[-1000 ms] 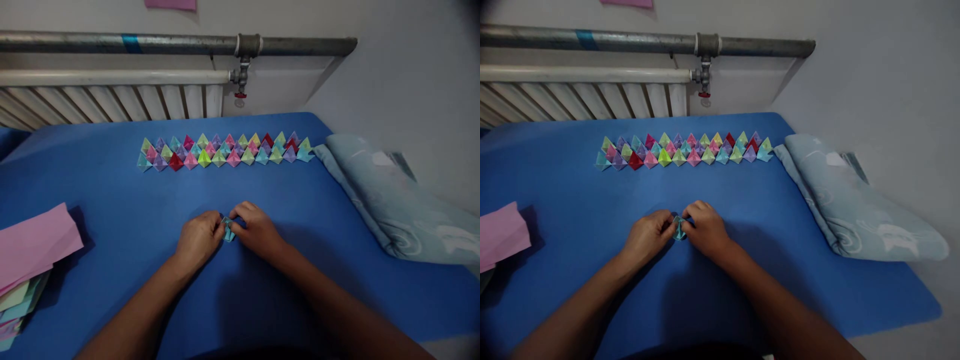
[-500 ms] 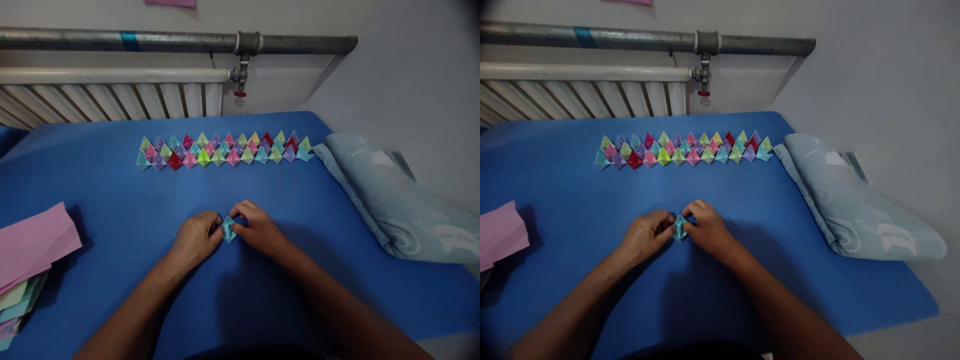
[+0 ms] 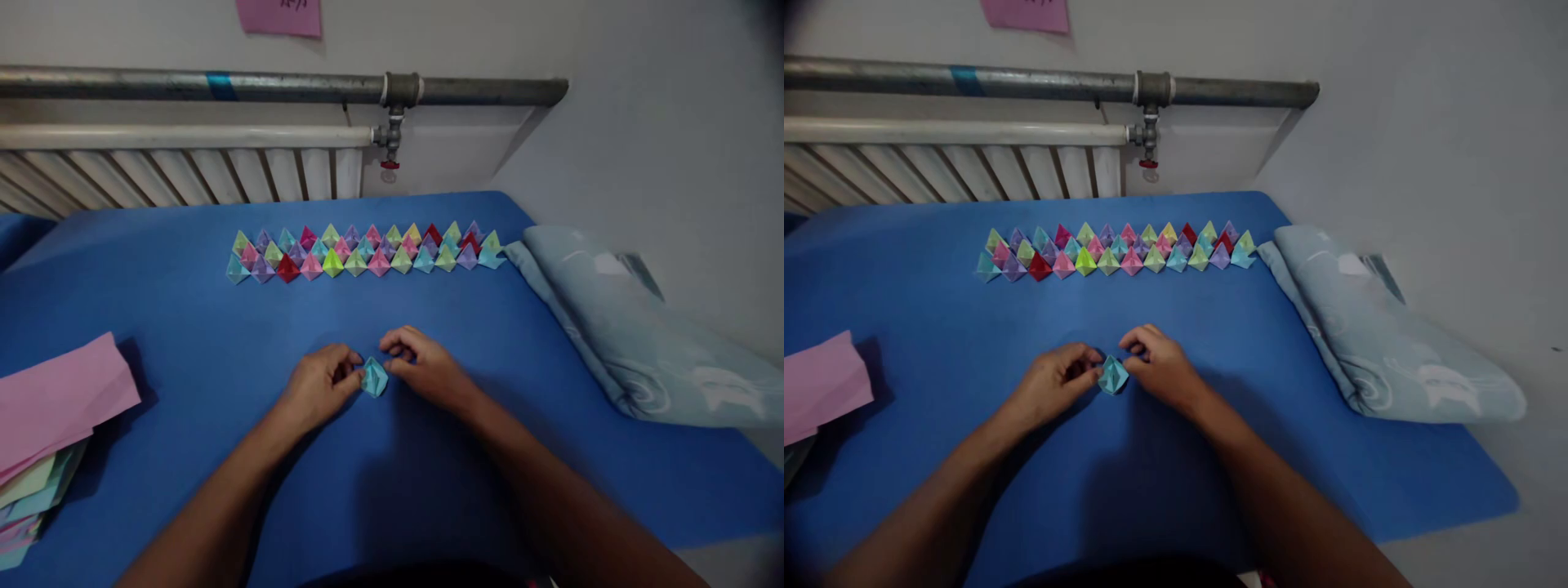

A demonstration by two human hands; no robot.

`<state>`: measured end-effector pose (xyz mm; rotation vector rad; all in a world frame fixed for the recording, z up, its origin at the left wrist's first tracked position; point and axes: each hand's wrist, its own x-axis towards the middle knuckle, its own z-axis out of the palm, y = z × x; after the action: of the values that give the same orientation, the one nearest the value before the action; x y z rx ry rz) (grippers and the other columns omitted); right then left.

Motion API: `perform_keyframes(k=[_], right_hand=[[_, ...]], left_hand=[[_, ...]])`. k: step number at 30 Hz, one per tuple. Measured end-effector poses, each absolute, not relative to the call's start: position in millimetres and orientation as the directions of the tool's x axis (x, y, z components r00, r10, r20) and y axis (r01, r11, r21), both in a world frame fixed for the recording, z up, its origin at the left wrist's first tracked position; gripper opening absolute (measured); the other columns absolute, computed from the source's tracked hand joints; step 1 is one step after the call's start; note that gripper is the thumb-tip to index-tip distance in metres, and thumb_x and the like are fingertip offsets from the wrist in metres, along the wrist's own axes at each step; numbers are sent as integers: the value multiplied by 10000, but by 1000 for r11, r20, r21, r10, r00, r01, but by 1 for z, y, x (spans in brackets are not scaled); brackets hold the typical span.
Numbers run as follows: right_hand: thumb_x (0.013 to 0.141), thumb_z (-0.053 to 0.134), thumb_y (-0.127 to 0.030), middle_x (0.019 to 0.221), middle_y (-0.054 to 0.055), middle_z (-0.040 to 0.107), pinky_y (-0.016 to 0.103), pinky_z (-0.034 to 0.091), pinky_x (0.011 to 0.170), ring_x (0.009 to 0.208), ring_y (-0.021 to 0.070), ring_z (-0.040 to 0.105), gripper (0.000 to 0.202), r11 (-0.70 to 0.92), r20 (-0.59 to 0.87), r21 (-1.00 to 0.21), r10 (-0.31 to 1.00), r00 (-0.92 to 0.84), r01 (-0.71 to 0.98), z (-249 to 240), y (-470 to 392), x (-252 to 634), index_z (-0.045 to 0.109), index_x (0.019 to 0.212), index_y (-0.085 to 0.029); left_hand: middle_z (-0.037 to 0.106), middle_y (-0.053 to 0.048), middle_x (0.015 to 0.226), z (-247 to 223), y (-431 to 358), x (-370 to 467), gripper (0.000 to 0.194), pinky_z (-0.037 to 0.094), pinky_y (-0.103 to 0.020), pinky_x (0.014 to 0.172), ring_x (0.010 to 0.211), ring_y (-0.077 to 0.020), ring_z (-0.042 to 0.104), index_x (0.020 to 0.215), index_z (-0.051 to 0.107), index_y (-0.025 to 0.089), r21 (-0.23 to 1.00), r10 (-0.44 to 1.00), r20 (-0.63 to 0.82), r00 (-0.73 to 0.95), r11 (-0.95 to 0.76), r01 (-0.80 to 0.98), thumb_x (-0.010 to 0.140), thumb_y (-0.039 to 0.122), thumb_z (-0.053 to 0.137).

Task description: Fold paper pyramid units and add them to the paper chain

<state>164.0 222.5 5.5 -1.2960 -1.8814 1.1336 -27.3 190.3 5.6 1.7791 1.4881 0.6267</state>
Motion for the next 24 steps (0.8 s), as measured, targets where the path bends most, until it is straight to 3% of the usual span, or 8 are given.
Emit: perform_keyframes(k=[4, 8, 16, 24], right_hand=[[719, 568, -242, 631, -54, 500, 232, 372, 531, 542, 96, 455, 70, -57, -129, -939, 973, -193, 340, 6, 233, 175, 569, 773, -198], [705, 559, -266, 587, -70, 478, 221, 354, 472, 466, 80, 430, 75, -104, -174, -940, 965, -195, 326, 7, 237, 179, 556, 744, -201], [718, 549, -263, 581, -64, 487, 222, 363, 485, 478, 89, 436, 63, -14, -94, -917, 979, -182, 398, 8, 229, 180, 565, 731, -203], [769, 520, -187, 682, -20, 548, 223, 380, 564, 584, 100, 474, 97, 330, 212, -806, 936, -281, 491, 1, 174, 176, 606, 725, -198]], left_hand=[[612, -4, 707, 0, 195, -40, 241, 412, -256, 587, 608, -127, 525, 897, 644, 172, 886, 985, -114, 131, 41, 462, 772, 343, 528], [593, 11, 660, -3, 198, -44, 207, 398, -248, 566, 575, -119, 503, 845, 638, 175, 892, 988, -111, 110, 50, 450, 751, 331, 539], [642, 2, 713, 3, 195, -39, 144, 418, -248, 605, 619, -124, 546, 804, 643, 180, 792, 985, -33, 168, -77, 605, 773, 247, 520], [629, 2, 723, 5, 193, -39, 115, 398, -260, 636, 638, -127, 530, 777, 639, 182, 761, 983, 14, 186, -131, 636, 764, 194, 525]])
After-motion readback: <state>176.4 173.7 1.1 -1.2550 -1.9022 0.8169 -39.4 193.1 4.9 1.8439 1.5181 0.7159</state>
